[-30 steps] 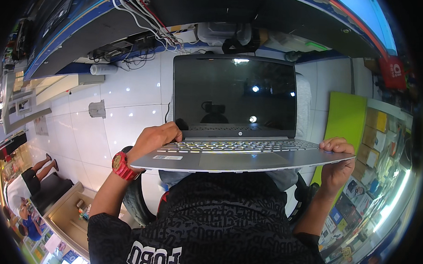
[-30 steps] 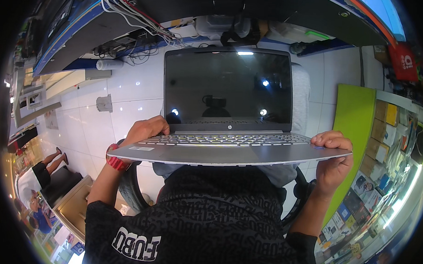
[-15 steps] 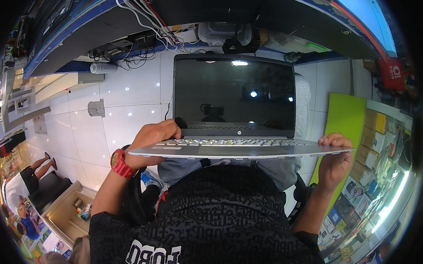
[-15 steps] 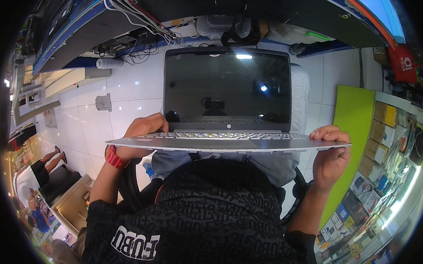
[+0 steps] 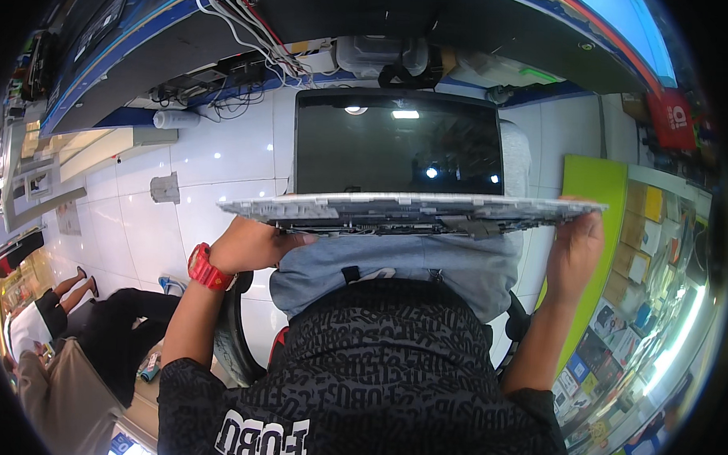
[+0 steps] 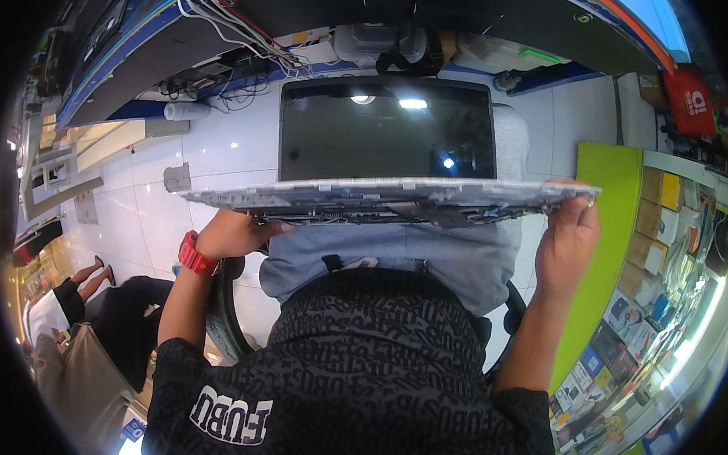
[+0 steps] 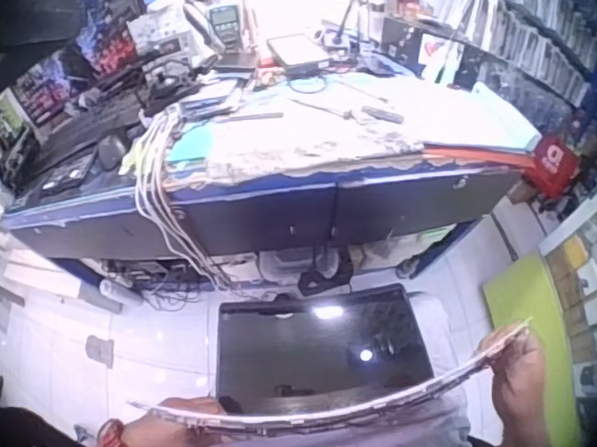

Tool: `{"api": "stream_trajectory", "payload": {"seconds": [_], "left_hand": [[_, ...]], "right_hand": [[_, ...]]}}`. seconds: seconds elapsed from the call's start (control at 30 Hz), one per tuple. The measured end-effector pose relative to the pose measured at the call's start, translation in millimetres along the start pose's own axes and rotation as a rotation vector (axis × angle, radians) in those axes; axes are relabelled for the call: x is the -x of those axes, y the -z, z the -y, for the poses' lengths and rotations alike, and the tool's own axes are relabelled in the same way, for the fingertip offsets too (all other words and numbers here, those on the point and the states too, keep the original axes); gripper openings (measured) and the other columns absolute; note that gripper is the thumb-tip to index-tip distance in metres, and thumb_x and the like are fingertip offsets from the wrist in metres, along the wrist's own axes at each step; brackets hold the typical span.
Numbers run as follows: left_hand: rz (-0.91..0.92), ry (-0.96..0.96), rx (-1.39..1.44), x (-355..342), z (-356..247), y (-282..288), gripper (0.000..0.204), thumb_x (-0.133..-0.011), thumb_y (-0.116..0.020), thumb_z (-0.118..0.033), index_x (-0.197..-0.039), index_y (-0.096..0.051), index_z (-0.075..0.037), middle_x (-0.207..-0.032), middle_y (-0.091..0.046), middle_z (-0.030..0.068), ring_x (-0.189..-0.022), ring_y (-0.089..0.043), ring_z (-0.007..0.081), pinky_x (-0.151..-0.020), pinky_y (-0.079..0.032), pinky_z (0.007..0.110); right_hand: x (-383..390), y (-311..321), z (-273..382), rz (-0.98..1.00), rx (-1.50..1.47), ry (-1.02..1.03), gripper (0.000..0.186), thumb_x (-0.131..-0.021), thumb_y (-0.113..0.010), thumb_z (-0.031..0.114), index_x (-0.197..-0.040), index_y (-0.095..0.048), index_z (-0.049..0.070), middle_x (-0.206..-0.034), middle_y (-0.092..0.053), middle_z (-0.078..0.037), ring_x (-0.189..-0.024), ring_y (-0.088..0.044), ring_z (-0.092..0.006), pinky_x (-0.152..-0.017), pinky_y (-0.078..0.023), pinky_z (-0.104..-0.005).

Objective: The person is repairing a laptop by using a small screwdriver to detach internal components, lifting the upper casing, and pulling ribbon cables from the motherboard.

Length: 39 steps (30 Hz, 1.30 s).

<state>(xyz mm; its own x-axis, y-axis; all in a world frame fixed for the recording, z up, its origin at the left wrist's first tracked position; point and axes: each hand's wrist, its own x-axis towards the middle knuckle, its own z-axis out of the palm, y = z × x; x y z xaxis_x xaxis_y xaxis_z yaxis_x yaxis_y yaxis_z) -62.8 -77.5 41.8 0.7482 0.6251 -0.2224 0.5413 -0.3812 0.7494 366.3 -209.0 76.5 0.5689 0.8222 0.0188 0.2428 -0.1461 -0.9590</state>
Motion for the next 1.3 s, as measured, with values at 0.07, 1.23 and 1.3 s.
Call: {"api": "stream_trajectory", "payload": {"seconds": [0.07,1.23,1.3], "left_hand": [[0.119,0.219,0.130,-3,-4,6,0.046,-0.091,-0.081,-0.014,-0.133,-0.065,-0.004,-0.116,-0.073,0.0149,-0.095,-0.072,0.0284,-0.078,-0.058,0.038],[0.038,0.218,0.191,-9,-12,5,0.053,-0.083,-0.086,-0.009,-0.132,-0.067,-0.006,-0.123,-0.074,0.0170,-0.110,-0.070,0.0353,-0.095,-0.055,0.041],[0.025,0.198,0.173,-8,-10,4,0.053,-0.082,-0.086,-0.008,-0.132,-0.068,-0.006,-0.123,-0.074,0.0169,-0.110,-0.070,0.0353,-0.095,-0.054,0.041]], "right_hand": [[-8,-4,-2,-0.032,0.004,-0.051,0.043,-0.111,-0.051,0.047,-0.101,-0.059,0.005,-0.089,-0.057,0.001,-0.077,-0.045,-0.0068,-0.071,-0.037,-0.0250],[-21,-16,8,0.001,0.005,-0.083,0.045,-0.107,-0.057,0.050,-0.096,-0.061,0.007,-0.082,-0.050,0.007,-0.075,-0.041,-0.0035,-0.067,-0.035,-0.0220],[-21,-17,8,-0.012,0.012,-0.087,0.045,-0.108,-0.057,0.050,-0.095,-0.061,0.008,-0.082,-0.049,0.008,-0.074,-0.041,-0.0034,-0.067,-0.034,-0.0220]]}}
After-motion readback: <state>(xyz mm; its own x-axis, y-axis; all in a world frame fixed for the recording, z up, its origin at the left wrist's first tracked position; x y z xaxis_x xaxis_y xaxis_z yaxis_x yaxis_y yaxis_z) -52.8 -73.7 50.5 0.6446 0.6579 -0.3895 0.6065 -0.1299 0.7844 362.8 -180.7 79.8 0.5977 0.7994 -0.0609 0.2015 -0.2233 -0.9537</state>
